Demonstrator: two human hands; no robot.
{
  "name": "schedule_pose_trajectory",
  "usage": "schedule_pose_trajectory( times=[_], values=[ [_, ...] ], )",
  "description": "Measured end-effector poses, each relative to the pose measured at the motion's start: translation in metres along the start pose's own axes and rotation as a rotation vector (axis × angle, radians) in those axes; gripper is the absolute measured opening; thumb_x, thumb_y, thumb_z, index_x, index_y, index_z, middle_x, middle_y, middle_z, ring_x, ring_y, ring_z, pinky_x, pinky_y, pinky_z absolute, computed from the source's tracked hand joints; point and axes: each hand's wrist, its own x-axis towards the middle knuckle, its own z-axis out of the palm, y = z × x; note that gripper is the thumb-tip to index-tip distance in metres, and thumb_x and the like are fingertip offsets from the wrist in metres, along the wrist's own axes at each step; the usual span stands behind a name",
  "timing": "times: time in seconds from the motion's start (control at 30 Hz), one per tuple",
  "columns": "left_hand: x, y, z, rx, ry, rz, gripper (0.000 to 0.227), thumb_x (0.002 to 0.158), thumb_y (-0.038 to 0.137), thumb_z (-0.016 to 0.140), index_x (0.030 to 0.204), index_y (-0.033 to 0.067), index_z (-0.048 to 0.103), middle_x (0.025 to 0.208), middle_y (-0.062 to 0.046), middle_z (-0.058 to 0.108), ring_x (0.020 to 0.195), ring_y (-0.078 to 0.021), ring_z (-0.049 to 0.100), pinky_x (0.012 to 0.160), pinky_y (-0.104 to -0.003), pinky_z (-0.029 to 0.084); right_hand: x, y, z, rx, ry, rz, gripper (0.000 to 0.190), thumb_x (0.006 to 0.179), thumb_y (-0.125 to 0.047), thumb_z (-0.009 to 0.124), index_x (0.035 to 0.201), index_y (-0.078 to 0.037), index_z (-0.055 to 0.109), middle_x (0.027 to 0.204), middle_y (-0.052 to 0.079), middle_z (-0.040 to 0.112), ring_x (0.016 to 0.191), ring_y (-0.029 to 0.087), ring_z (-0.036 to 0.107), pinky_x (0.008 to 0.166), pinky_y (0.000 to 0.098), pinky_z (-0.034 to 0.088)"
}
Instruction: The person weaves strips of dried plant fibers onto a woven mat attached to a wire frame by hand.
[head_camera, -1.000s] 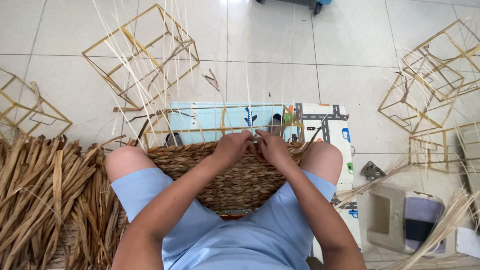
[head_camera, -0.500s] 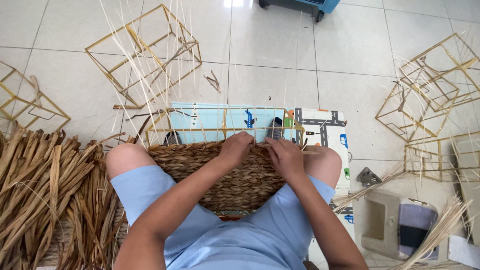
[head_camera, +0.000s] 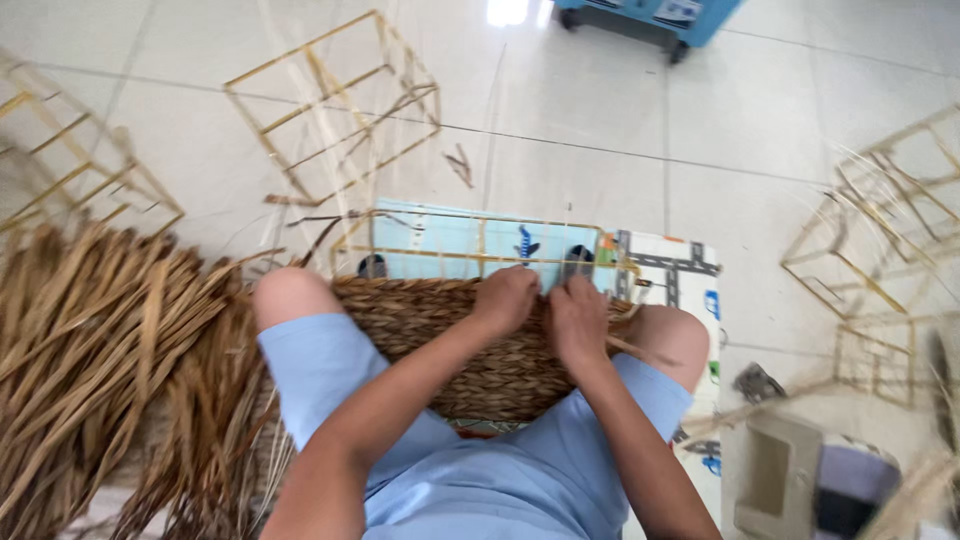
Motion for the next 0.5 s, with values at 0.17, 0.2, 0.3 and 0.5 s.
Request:
schedule_pose_trajectory(
  times=[0.17, 0.2, 0.3, 0.5],
  values=[
    [-0.006, -0.004, -0.003, 0.029, 0.071, 0.133, 0.012, 0.093, 0.021, 0.066, 0.095, 0.0107, 0.073, 0.1, -0.012, 0.07, 0.096, -0.0345, 0.068, 0.081, -0.048, 0.055, -0.01, 0.001, 0.0, 0.003, -0.057, 0.115, 0.014, 0.082, -0.022, 0.078, 0.082, -0.008, 0.074, 0.085, 0.015, 0.061, 0.08, 0.038, 0.062, 0.07, 0.0528, 0.049],
    [-0.01, -0.011, -0.011, 0.038, 0.087, 0.114, 0.012, 0.093, 0.021, 0.066, 0.095, 0.0107, 0.073, 0.1, -0.012, 0.07, 0.096, -0.0345, 0.068, 0.081, -0.048, 0.055, -0.009, 0.002, -0.002, 0.018, -0.06, 0.093, 0.014, 0.082, -0.022, 0.078, 0.082, -0.008, 0.074, 0.085, 0.015, 0.061, 0.08, 0.038, 0.062, 0.07, 0.0528, 0.049],
    [-0.025, -0.06, -0.046, -0.359, 0.28, -0.034, 0.031, 0.09, 0.023, 0.068, 0.117, 0.0097, 0.067, 0.112, -0.009, 0.069, 0.095, -0.0202, 0.073, 0.082, -0.036, 0.059, -0.011, 0.01, -0.011, 0.03, -0.048, 0.098, 0.018, 0.086, -0.027, 0.08, 0.093, -0.01, 0.077, 0.086, 0.015, 0.062, 0.081, 0.036, 0.062, 0.071, 0.0507, 0.05],
    [-0.139, -0.274, -0.249, -0.261, 1.087, -0.378, 0.015, 0.104, 0.01, 0.064, 0.114, 0.0001, 0.066, 0.102, -0.012, 0.072, 0.085, -0.0196, 0.07, 0.077, -0.039, 0.059, -0.025, 0.034, -0.015, 0.312, 0.082, 0.175, 0.02, 0.094, -0.022, 0.079, 0.098, -0.003, 0.071, 0.097, 0.015, 0.064, 0.089, 0.032, 0.064, 0.078, 0.0437, 0.052]
  ],
)
